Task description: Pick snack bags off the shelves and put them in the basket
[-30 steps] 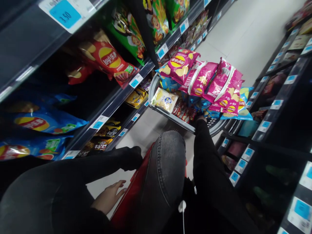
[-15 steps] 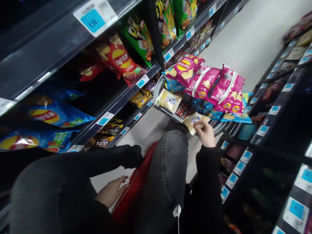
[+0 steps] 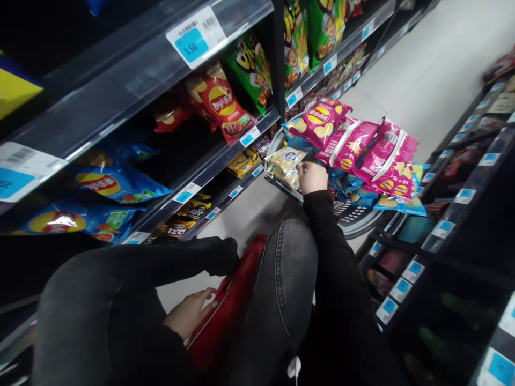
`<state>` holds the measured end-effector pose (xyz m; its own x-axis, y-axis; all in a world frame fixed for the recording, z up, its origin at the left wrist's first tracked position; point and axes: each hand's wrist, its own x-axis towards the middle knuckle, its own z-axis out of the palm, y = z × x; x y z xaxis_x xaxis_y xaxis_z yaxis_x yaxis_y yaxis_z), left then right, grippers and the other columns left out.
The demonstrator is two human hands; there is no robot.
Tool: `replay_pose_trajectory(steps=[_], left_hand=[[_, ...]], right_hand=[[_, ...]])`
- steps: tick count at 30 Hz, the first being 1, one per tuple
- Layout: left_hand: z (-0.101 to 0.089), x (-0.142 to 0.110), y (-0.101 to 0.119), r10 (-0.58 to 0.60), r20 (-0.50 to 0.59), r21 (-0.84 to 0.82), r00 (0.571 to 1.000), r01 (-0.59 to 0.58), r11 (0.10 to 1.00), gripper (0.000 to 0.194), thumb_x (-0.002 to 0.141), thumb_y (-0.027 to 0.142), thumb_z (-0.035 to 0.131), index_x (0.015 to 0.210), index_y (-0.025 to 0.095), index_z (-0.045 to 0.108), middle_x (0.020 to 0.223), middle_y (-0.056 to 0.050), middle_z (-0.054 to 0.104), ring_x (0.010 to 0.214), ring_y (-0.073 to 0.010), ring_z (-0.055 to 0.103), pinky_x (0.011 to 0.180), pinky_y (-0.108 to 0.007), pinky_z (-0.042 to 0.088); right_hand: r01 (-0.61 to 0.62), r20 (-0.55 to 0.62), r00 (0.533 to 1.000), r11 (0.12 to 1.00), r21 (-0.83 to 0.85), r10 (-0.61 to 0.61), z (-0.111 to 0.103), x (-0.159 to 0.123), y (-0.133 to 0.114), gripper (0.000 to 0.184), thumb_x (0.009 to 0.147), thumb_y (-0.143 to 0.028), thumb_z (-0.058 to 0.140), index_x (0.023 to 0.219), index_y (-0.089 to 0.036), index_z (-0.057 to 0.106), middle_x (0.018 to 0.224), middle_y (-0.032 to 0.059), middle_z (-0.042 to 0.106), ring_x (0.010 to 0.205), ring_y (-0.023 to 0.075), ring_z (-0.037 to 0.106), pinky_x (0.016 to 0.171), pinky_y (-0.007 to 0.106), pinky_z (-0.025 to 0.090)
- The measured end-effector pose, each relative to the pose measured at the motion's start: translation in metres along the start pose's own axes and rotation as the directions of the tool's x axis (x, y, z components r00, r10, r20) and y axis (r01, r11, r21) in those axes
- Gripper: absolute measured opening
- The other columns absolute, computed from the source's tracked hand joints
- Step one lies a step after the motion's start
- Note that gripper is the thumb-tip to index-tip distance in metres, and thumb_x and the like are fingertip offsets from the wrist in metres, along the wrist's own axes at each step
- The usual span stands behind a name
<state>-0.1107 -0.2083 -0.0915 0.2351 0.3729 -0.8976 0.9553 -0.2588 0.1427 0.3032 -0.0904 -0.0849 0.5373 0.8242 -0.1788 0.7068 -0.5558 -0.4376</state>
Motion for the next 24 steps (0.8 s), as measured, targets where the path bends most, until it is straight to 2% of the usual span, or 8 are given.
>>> replay_pose_trajectory(steps=[2,5,8,12,15,18,21,24], left_hand=[[-0.001,-0.001,0.002,0.011,0.014,0.015,1.0,-0.011,1.0,0.033,0.085,0.03,0.04,0.113,0.023,0.055,0.111,-0.007,0.064,0.104,-0.022,0.058,0.089,-0.032,0.042],[-0.001,-0.003,0.005,0.019,0.015,0.028,1.0,-0.019,0.999,0.033,0.085,0.028,0.038,0.113,0.021,0.054,0.112,-0.008,0.063,0.105,-0.0219,0.058,0.089,-0.032,0.041],[0.0,-0.004,0.005,0.017,0.004,0.026,1.0,-0.017,1.0,0.033,0.085,0.028,0.038,0.114,0.023,0.053,0.111,-0.007,0.063,0.104,-0.0216,0.058,0.089,-0.032,0.042],[0.002,-0.002,0.003,0.028,0.007,0.034,1.0,-0.029,0.999,0.034,0.085,0.029,0.037,0.114,0.021,0.053,0.112,-0.007,0.062,0.103,-0.0224,0.058,0.089,-0.033,0.042],[0.0,-0.003,0.005,0.008,0.006,0.024,1.0,-0.009,1.0,0.034,0.084,0.03,0.038,0.112,0.02,0.054,0.109,-0.008,0.063,0.101,-0.0232,0.058,0.088,-0.034,0.043],[-0.004,-0.009,0.011,0.036,-0.017,-0.017,0.999,-0.037,0.999,0.036,0.081,0.03,0.041,0.113,0.021,0.055,0.111,-0.008,0.062,0.104,-0.024,0.057,0.09,-0.034,0.042],[-0.007,-0.015,0.015,0.104,-0.055,-0.043,0.993,-0.106,0.993,0.035,0.08,0.03,0.044,0.11,0.02,0.057,0.113,-0.009,0.062,0.107,-0.0259,0.056,0.093,-0.036,0.04],[-0.005,-0.017,0.013,0.12,-0.11,-0.059,0.987,-0.127,0.99,0.037,0.079,0.033,0.046,0.109,0.016,0.059,0.11,-0.014,0.062,0.105,-0.0312,0.056,0.092,-0.04,0.041]], right_hand=[[0.225,-0.08,0.968,0.963,-0.147,-0.239,0.002,0.002,-0.017,0.038,0.084,-0.041,0.048,0.103,-0.012,0.064,0.109,0.0169,0.06,0.103,0.0292,0.053,0.089,0.045,0.041],[0.515,0.097,0.856,0.816,-0.263,-0.509,0.022,0.018,-0.029,0.056,0.075,-0.044,0.061,0.122,-0.014,0.052,0.134,0.0171,0.043,0.122,0.0354,0.036,0.1,0.054,0.025],[0.518,0.206,0.856,0.78,-0.351,-0.475,0.044,0.036,-0.021,0.064,0.075,-0.042,0.062,0.13,-0.017,0.043,0.138,0.0171,0.038,0.125,0.0378,0.03,0.1,0.058,0.019],[0.382,0.163,0.924,0.856,-0.349,-0.346,0.053,0.044,0.0,0.071,0.079,-0.05,0.054,0.137,-0.015,0.032,0.137,0.0218,0.037,0.119,0.0372,0.037,0.093,0.051,0.032],[0.307,0.134,0.951,0.902,-0.303,-0.279,0.045,0.039,0.007,0.072,0.082,-0.057,0.044,0.137,-0.011,0.031,0.135,0.0237,0.038,0.115,0.0337,0.043,0.092,0.043,0.036],[0.353,0.105,0.935,0.894,-0.277,-0.337,0.029,0.026,0.0,0.065,0.086,-0.05,0.041,0.134,-0.007,0.034,0.135,0.0231,0.039,0.118,0.0323,0.043,0.094,0.041,0.037],[0.472,0.04,0.878,0.847,-0.246,-0.477,0.003,0.009,-0.029,0.057,0.087,-0.041,0.042,0.131,-0.005,0.038,0.132,0.0234,0.043,0.118,0.0313,0.044,0.095,0.042,0.038],[0.611,0.004,0.788,0.78,-0.138,-0.616,-0.032,-0.016,-0.084,0.045,0.087,-0.037,0.043,0.123,-0.011,0.049,0.111,0.0173,0.06,0.103,0.0282,0.055,0.089,0.04,0.043]])
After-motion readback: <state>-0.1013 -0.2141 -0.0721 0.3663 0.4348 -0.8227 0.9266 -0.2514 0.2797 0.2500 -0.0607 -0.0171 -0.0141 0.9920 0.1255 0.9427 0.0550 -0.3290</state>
